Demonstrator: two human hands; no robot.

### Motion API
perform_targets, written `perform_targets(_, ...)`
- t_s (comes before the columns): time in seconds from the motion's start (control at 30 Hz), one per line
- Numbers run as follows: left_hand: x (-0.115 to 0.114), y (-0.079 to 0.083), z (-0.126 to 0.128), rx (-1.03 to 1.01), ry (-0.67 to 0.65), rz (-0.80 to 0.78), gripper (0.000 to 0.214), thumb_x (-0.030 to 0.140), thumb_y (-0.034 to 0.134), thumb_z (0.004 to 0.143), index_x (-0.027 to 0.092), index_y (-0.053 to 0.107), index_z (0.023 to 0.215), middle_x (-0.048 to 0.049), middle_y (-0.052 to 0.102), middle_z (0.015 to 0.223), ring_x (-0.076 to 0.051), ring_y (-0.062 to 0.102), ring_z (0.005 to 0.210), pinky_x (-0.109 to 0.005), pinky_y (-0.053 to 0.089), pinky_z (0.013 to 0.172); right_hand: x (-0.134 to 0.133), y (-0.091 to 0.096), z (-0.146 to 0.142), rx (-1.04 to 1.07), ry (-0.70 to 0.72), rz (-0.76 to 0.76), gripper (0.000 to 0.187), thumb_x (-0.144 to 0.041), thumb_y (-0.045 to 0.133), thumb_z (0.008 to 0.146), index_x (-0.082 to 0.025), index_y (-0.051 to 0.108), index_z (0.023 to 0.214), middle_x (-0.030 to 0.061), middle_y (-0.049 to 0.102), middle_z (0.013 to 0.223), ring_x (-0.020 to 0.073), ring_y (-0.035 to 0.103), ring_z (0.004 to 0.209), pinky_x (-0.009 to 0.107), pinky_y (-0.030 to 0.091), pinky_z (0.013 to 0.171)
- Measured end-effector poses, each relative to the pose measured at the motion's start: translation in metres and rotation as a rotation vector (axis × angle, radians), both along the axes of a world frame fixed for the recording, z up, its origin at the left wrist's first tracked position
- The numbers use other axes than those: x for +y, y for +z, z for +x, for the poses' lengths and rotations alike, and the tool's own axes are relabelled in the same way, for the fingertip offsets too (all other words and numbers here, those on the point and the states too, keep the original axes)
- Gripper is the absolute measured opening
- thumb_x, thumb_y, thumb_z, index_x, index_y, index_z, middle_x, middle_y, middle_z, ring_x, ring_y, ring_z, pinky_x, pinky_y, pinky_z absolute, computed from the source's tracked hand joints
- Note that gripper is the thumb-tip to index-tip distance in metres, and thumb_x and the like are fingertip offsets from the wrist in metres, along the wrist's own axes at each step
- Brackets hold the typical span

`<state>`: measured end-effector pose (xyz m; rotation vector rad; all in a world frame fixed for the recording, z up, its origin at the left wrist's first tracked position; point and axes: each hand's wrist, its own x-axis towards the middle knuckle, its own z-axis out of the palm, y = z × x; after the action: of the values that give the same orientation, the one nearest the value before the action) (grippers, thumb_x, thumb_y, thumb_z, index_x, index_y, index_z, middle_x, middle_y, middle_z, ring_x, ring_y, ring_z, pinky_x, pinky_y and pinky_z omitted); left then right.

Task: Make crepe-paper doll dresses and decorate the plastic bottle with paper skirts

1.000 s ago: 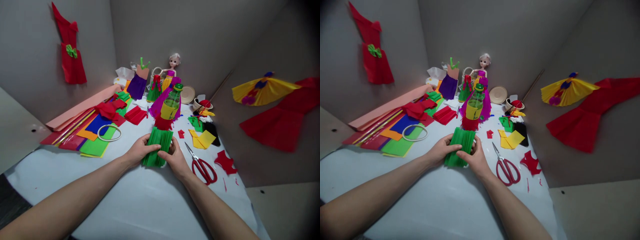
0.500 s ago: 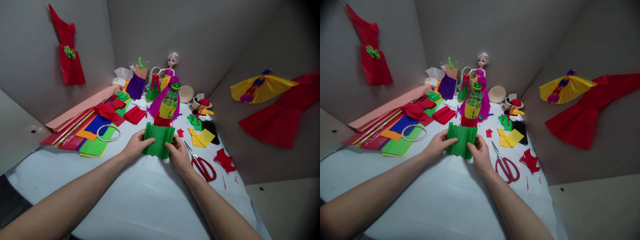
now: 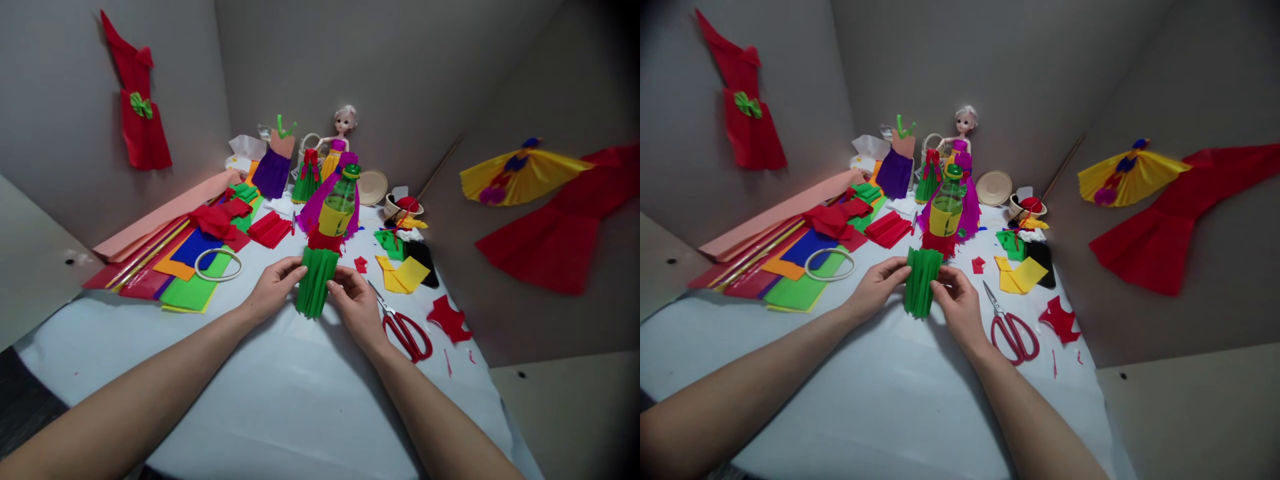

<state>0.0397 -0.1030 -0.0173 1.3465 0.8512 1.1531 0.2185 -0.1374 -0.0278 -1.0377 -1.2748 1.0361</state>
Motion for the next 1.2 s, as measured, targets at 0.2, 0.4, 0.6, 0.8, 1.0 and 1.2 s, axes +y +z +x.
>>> perform_targets(0.2,-0.001,0.004,0.000,0.038,0.043,0.018,0.024,0.039,0.070,0.080,0.018,0.074,0.091,-0.0056,0.075,0.093,-0.022,0.066,0.092,-0.037,0.051,0.091,0.000,0.000,-0.001,0.000,-0.051,-0.007,0.018,-0.034,0.069,0.084,-0.023,0.064,0.097,0.0024,0.068,0.095,0.0159,0.063,0.085,0.029,0.052,0.075)
perform_targets(0.4,-0.002,0.002,0.000,0.056,0.064,0.040,0.019,0.035,0.072,0.078,0.018,0.073,0.087,-0.0049,0.075,0.090,-0.020,0.067,0.087,-0.033,0.052,0.086,-0.001,0.000,0.000,-0.027,-0.077,-0.004,0.017,-0.036,0.070,0.082,-0.022,0.065,0.089,0.0010,0.066,0.084,0.0156,0.060,0.078,0.028,0.049,0.071)
perform_targets(0.6,-0.005,-0.001,0.002,0.074,0.063,0.083,0.016,0.033,0.071,0.080,0.019,0.072,0.087,-0.0038,0.074,0.089,-0.019,0.067,0.084,-0.031,0.052,0.082,-0.003,0.004,-0.001,-0.027,-0.072,0.002,0.013,-0.033,0.070,0.082,-0.022,0.064,0.085,0.0003,0.065,0.082,0.0154,0.060,0.077,0.029,0.049,0.072)
perform_targets(0.8,-0.007,-0.003,0.002,0.071,0.075,0.094,0.016,0.033,0.069,0.082,0.019,0.069,0.090,-0.0034,0.072,0.090,-0.018,0.066,0.085,-0.030,0.051,0.081,-0.006,0.006,-0.002,-0.055,-0.092,0.045,0.010,-0.030,0.069,0.083,-0.022,0.063,0.086,-0.0001,0.064,0.081,0.0151,0.060,0.077,0.030,0.048,0.074)
perform_targets(1.0,-0.009,-0.001,0.005,-0.033,0.102,0.093,0.028,0.026,0.069,0.081,0.021,0.056,0.105,-0.0019,0.067,0.091,-0.016,0.064,0.086,-0.029,0.050,0.083,-0.010,0.004,-0.003,-0.096,-0.120,0.114,0.008,-0.027,0.067,0.085,-0.023,0.062,0.089,0.0004,0.063,0.085,0.0148,0.059,0.079,0.030,0.048,0.075)
perform_targets(1.2,-0.014,-0.004,0.008,-0.008,0.086,0.098,0.036,0.020,0.065,0.083,0.023,0.044,0.112,0.0005,0.061,0.089,-0.013,0.062,0.082,-0.028,0.048,0.078,-0.011,0.001,-0.003,-0.134,-0.117,0.149,0.008,-0.027,0.066,0.086,-0.022,0.062,0.089,0.0006,0.064,0.084,0.0145,0.060,0.079,0.029,0.048,0.075)
